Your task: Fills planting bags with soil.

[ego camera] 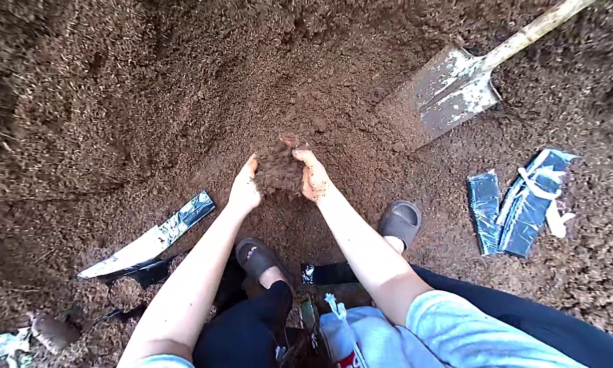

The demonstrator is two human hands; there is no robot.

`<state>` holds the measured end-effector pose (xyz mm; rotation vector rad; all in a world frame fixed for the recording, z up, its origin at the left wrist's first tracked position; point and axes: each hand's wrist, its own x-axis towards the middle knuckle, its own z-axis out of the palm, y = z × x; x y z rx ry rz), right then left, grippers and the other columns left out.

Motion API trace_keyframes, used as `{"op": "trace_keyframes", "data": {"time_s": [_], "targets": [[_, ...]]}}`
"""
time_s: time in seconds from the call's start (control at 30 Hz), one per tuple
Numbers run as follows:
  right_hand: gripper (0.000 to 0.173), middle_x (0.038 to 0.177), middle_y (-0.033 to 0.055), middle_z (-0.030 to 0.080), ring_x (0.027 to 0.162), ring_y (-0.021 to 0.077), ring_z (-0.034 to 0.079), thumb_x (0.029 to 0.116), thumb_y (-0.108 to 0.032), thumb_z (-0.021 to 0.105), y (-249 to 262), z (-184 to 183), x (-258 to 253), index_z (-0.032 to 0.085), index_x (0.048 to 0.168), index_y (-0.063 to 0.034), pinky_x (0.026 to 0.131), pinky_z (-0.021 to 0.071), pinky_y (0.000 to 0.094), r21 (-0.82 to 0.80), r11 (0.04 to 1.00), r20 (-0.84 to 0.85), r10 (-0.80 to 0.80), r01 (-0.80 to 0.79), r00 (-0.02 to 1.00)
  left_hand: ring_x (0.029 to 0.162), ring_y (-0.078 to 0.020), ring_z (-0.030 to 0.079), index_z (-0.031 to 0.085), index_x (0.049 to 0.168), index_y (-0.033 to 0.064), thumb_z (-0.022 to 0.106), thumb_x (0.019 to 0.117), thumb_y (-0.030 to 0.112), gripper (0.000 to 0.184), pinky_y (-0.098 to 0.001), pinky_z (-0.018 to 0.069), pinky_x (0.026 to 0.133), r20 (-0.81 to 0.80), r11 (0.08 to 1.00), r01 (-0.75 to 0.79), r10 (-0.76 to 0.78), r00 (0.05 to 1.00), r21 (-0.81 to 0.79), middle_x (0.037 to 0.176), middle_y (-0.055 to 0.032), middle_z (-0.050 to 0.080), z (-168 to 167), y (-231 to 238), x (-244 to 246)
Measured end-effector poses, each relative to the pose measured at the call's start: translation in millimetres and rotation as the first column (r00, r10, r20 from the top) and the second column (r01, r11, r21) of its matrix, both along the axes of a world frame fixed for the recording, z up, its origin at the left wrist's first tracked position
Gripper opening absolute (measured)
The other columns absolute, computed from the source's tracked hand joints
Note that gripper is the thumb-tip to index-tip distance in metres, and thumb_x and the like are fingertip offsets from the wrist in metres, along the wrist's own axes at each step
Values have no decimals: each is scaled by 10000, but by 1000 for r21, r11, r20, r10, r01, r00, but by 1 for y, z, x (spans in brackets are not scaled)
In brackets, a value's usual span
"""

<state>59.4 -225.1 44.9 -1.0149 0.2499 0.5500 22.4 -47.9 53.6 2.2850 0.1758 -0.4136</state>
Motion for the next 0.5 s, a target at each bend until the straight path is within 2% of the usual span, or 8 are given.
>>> {"op": "trace_keyframes", "data": {"time_s": [0.03, 0.13, 0.2, 0.27, 0.33, 0.4, 0.47, 0.5], "targets": [[573, 1435, 87, 550, 1273, 163, 549, 969, -274, 541, 4, 5, 1, 437, 1506, -104, 1053, 486, 388, -35, 999, 77, 44, -41, 996, 1489, -294, 415, 354, 1576, -6, 709, 873, 77, 792, -489, 327, 1228, -3, 1000, -10, 10, 1000, -22, 1618, -201, 398, -1, 5, -1], [517, 1465, 124, 526, 1323, 156, 516, 995, -187, 561, 19, 14, 3, 450, 1474, -26, 1099, 446, 343, -149, 977, 261, 187, -152, 947, 1471, -321, 434, 366, 1581, 44, 774, 829, 44, 856, -556, 349, 1198, -57, 998, -41, 39, 998, -40, 1625, -175, 396, 7, 11, 2], [488, 1510, 150, 494, 1378, 178, 483, 1047, -204, 542, 28, 23, 5, 451, 1487, -15, 1144, 409, 357, -253, 937, 242, 304, -243, 921, 1451, -327, 459, 403, 1565, 59, 782, 844, 65, 815, -579, 361, 1179, -64, 998, -46, 43, 997, -35, 1614, -167, 416, 6, 15, 2], [457, 1550, 143, 471, 1431, 181, 443, 1095, -249, 465, 33, 34, 7, 465, 1501, -38, 1190, 361, 385, -353, 879, 167, 395, -320, 903, 1453, -332, 456, 411, 1564, 73, 767, 851, 48, 796, -589, 359, 1178, -72, 998, -50, 48, 996, -26, 1611, -164, 421, 4, 20, 1], [428, 1534, 122, 498, 1406, 185, 472, 1110, -261, 429, 31, 41, 9, 503, 1483, -65, 1143, 407, 408, -410, 853, 144, 411, -323, 900, 1481, -316, 424, 387, 1585, 84, 749, 860, 32, 812, -572, 347, 1194, -78, 999, -41, 40, 996, -7, 1645, -138, 379, 3, 25, 0], [419, 1473, 125, 544, 1307, 216, 564, 1093, -250, 443, 19, 38, 6, 508, 1462, -64, 1027, 515, 435, -394, 892, 150, 301, -223, 942, 1492, -309, 412, 388, 1585, 82, 740, 865, 32, 803, -569, 346, 1201, -74, 999, -45, 45, 996, 6, 1655, -124, 368, 6, 29, -2], [482, 1362, 127, 611, 1154, 233, 659, 1103, -363, 388, -1, 14, -16, 467, 1472, -64, 905, 583, 429, -346, 925, -18, 163, -159, 986, 1474, -315, 442, 380, 1594, 91, 703, 882, 49, 783, -590, 365, 1180, -70, 999, -50, 52, 996, 20, 1644, -112, 393, 15, 33, -4], [575, 1317, 118, 634, 1118, 233, 673, 1101, -497, 311, -11, -8, -36, 435, 1476, -78, 893, 587, 424, -298, 926, -191, 180, -231, 965, 1462, -318, 458, 368, 1604, 101, 689, 887, 48, 788, -598, 370, 1173, -67, 998, -58, 59, 996, 20, 1631, -115, 414, 17, 36, -4]]}}
